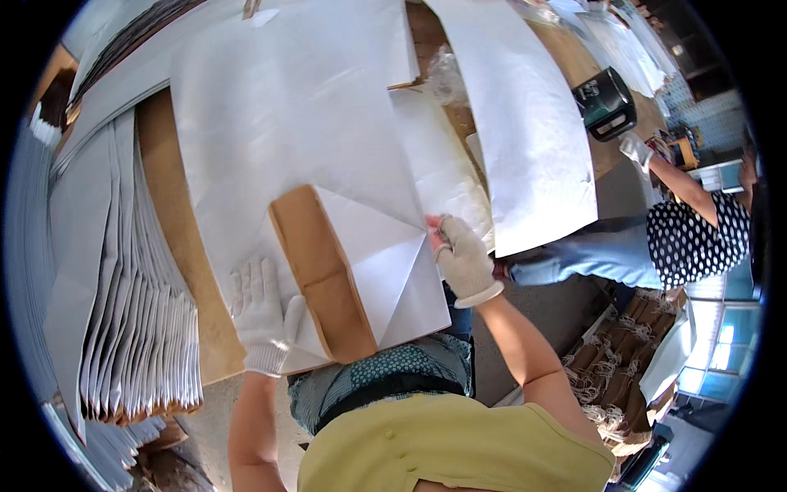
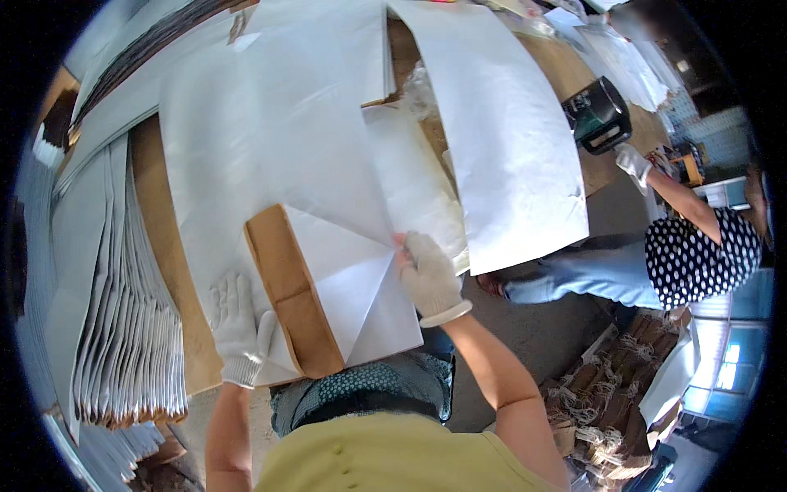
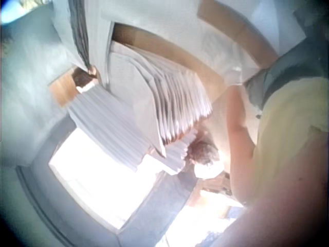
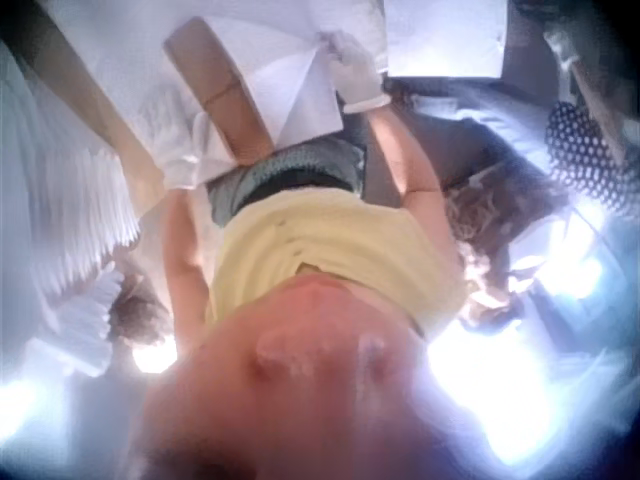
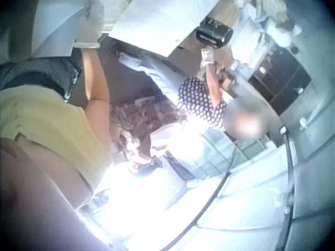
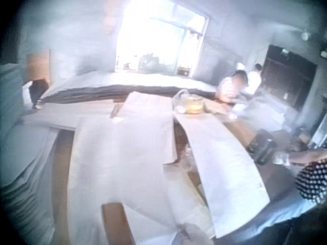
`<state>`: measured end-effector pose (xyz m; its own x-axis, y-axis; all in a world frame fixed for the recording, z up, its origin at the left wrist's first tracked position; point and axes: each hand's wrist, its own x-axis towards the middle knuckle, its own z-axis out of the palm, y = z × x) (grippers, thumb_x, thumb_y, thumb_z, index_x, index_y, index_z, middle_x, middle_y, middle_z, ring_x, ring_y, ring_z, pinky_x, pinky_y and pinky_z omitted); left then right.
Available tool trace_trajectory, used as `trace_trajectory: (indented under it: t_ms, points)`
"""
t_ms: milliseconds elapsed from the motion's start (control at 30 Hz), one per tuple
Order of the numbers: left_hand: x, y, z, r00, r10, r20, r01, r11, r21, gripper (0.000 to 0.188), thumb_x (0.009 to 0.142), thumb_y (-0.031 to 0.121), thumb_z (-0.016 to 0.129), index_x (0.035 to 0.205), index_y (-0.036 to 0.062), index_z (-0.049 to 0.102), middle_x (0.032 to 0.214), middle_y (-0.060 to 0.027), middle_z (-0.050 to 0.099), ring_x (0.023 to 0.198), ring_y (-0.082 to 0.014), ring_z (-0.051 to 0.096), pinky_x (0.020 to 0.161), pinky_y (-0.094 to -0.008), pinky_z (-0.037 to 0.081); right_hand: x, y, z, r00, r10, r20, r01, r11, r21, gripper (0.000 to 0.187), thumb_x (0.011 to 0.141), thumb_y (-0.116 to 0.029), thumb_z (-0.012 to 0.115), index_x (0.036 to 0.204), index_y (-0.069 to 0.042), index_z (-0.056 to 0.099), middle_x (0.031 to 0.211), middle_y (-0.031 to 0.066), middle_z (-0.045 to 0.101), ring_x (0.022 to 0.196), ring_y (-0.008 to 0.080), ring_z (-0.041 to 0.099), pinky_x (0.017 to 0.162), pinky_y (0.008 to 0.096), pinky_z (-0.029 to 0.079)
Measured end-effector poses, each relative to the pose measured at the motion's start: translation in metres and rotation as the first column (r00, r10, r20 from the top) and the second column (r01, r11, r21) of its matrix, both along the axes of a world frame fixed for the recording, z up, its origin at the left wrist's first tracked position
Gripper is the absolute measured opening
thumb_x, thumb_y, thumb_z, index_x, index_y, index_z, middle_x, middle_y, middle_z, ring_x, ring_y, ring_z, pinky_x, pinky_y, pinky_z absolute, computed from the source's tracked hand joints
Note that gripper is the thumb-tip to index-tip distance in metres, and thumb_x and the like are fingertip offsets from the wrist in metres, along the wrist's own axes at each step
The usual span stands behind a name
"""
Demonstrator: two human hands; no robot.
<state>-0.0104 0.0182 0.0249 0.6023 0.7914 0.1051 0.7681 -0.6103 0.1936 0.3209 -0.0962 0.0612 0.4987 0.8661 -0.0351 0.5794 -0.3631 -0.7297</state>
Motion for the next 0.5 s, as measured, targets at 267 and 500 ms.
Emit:
trace_trajectory:
  t_ms: [267,500]
  points:
    - [-0.001,-0.002,0.001,0.999,-0.015,-0.033,0.015,1.000,0.005,0.081,0.090,0.040,0.063,0.151,-0.0072,0.041,0.157,-0.0271,0.041,0.149,-0.0452,0.033,0.127,-0.0525,0.021,0.018,-0.083,-0.033,0.160,-0.607,-0.778,0.737,0.598,-0.315,0.023,0.101,-0.008,0.047,0.117,-0.001,0.062,0.096,0.0138,0.069,0.076,0.0228,0.070,0.062,0.0324,0.059]
    - [0.006,-0.006,-0.005,0.996,0.016,-0.083,-0.021,0.999,-0.048,0.081,0.095,0.040,0.058,0.157,-0.0044,0.031,0.161,-0.0256,0.035,0.152,-0.0426,0.027,0.129,-0.0509,0.015,0.091,-0.123,-0.025,0.041,0.133,-0.990,0.613,0.779,0.131,0.040,0.104,-0.032,0.059,0.127,0.000,0.056,0.114,0.0161,0.070,0.090,0.0270,0.072,0.067,0.0349,0.064]
